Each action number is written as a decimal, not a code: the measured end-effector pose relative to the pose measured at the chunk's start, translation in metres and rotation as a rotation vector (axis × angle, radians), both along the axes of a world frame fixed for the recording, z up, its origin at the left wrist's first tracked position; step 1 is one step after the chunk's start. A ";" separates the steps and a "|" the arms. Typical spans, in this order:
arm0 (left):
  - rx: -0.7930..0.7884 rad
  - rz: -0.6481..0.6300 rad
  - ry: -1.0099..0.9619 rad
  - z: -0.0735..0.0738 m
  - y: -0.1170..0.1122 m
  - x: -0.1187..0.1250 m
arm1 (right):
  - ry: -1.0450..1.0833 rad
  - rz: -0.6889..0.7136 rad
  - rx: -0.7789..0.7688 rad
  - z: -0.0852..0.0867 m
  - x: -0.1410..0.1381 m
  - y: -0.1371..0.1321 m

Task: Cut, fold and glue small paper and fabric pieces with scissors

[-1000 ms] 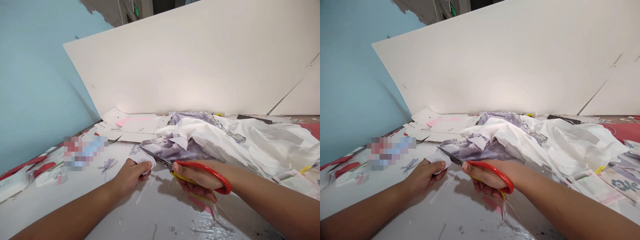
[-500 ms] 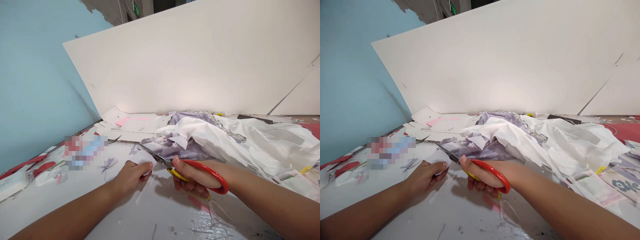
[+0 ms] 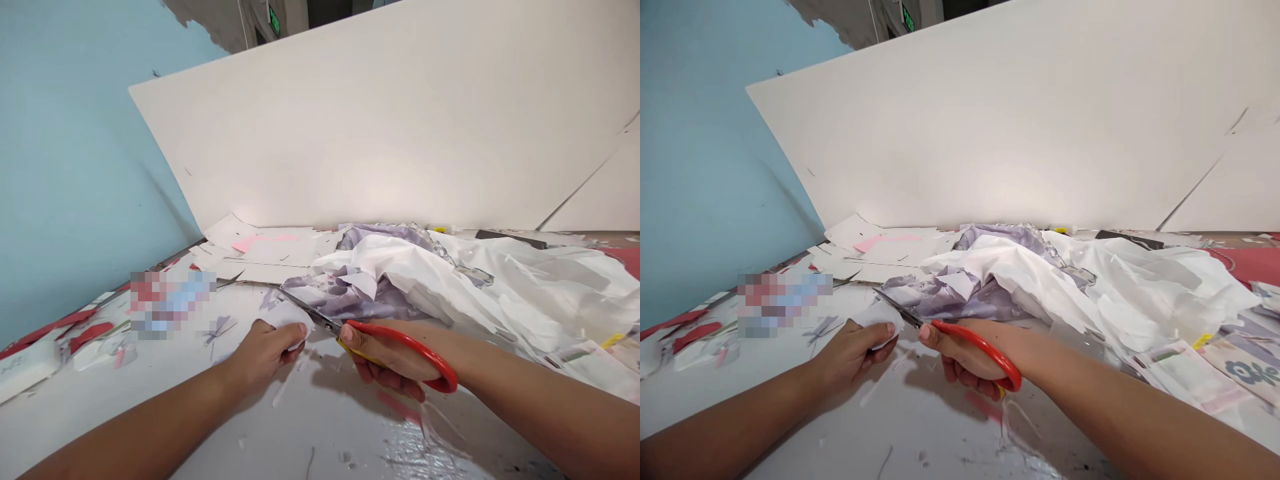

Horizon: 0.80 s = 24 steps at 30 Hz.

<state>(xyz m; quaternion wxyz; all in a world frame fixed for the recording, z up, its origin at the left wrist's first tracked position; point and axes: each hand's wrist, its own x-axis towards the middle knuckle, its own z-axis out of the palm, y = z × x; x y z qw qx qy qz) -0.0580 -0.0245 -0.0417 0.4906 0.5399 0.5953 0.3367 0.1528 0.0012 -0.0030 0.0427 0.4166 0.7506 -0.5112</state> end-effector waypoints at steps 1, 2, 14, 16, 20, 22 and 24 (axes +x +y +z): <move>0.003 0.000 -0.006 0.000 0.000 0.000 | 0.024 0.001 -0.024 -0.002 0.000 0.001; 0.003 0.000 -0.007 0.000 0.001 0.000 | 0.057 -0.004 -0.055 -0.004 0.001 0.002; 0.062 -0.026 -0.213 0.006 0.004 -0.006 | 0.202 0.040 -0.414 0.000 0.019 0.010; 0.067 -0.002 -0.316 0.008 0.005 -0.008 | 0.169 0.044 -0.443 0.004 0.023 0.012; 0.034 0.035 -0.488 0.010 0.008 -0.011 | 0.165 0.112 -0.508 0.008 0.031 0.020; 0.018 0.009 -0.538 0.010 0.010 -0.012 | 0.172 0.143 -0.552 0.008 0.034 0.023; 0.005 -0.011 -0.573 0.009 0.012 -0.013 | 0.183 0.167 -0.601 0.008 0.035 0.025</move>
